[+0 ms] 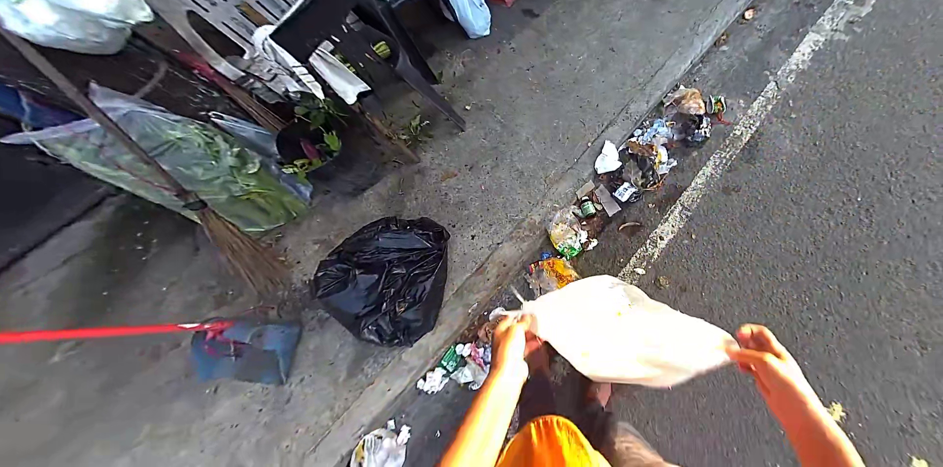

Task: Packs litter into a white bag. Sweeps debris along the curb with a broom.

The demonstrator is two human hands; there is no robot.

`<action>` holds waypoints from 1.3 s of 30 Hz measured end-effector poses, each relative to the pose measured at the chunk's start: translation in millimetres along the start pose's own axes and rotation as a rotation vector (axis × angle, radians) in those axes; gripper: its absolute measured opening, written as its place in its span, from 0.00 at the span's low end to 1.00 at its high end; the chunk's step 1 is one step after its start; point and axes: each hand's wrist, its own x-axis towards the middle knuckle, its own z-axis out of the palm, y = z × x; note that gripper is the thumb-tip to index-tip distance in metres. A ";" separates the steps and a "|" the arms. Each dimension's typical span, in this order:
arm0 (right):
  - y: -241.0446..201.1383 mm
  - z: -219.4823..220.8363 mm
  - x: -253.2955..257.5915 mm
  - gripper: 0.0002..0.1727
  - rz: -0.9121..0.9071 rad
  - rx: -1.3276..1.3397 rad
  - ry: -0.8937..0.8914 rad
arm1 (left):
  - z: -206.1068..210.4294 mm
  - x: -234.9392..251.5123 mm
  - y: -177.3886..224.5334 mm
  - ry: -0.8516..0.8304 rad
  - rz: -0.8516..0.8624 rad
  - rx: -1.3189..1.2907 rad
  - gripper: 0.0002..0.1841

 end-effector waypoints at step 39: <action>-11.9 50.7 133.1 0.07 -0.200 -1.018 0.048 | -45.2 8.4 -66.0 -0.130 0.126 0.348 0.18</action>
